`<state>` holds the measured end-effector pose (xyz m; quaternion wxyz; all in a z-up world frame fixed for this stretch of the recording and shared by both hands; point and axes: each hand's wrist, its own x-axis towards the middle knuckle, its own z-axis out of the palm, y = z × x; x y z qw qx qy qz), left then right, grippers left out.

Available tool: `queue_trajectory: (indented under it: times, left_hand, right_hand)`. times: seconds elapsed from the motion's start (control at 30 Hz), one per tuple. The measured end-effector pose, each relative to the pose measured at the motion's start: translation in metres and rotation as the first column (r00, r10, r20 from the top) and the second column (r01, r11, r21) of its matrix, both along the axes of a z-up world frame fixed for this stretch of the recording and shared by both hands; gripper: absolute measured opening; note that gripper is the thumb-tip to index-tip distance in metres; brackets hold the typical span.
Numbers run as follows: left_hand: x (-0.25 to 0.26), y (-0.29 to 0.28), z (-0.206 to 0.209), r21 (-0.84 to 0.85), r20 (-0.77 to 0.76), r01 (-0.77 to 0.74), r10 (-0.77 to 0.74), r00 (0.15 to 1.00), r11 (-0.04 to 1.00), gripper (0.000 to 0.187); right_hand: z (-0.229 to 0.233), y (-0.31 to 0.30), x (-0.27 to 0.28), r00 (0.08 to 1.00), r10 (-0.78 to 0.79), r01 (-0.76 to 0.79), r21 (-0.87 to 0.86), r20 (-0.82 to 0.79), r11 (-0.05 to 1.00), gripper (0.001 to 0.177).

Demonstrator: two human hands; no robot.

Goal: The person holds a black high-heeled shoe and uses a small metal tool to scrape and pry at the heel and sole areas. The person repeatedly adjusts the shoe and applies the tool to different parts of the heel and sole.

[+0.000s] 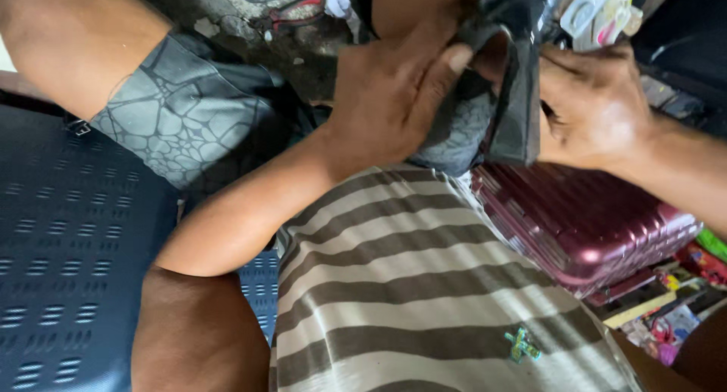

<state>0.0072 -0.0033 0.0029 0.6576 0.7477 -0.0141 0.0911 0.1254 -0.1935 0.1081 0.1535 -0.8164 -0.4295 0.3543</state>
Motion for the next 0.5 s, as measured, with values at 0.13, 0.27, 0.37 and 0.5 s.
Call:
queue_trajectory:
  times: [0.13, 0.27, 0.37, 0.5]
  left_hand:
    - [0.002, -0.002, 0.000, 0.000, 0.017, 0.027, -0.027, 0.999, 1.000, 0.023]
    - [0.008, 0.000, -0.003, 0.015, 0.026, 0.035, -0.035, 0.999, 0.999, 0.022]
    - [0.004, 0.001, -0.001, -0.007, 0.012, 0.029, -0.029, 1.000, 1.000, 0.022]
    - [0.004, 0.005, 0.003, -0.004, 0.011, 0.031, -0.031, 0.999, 1.000, 0.022]
  right_hand:
    - [0.008, -0.003, 0.000, 0.491, -0.710, 0.620, -0.371, -0.504, 0.692, 0.030]
    - [0.013, -0.003, 0.002, 0.707, -0.556, 0.531, -0.190, -0.436, 0.825, 0.027]
    - [0.015, 0.000, 0.002, 0.983, -0.113, 0.120, 0.044, -0.144, 0.992, 0.031]
    - [0.008, -0.003, 0.002, 0.924, -0.290, 0.251, -0.179, -0.248, 0.951, 0.034]
